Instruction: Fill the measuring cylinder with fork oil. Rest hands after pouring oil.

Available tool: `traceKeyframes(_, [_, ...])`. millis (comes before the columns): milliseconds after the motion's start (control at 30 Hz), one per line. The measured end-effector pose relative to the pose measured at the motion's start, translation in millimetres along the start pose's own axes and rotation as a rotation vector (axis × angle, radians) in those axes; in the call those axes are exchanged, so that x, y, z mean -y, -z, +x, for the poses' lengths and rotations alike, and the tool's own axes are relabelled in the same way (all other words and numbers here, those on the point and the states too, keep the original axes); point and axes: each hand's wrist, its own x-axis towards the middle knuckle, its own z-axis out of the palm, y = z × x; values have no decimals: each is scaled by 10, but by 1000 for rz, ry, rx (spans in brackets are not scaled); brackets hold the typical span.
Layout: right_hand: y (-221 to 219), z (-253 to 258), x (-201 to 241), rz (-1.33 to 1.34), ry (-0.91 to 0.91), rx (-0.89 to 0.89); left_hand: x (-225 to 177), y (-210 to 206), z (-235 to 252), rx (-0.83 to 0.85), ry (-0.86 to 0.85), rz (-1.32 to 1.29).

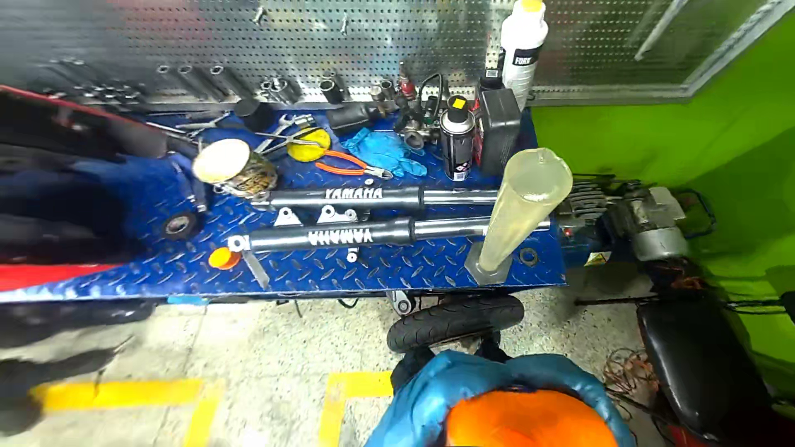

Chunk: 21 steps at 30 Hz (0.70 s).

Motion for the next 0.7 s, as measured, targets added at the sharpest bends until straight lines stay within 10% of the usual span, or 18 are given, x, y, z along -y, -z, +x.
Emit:
traceKeyframes(300, [813,56,245,-149,205,-148,1117,-58,532,-224,332,106])
traceKeyframes(433, [926,-19,282,-419,255,-354,1602,-106,882,-75,465,142])
traceKeyframes(700, [908,141,527,-615,306,-497,1816,-362,967,-307,356,180])
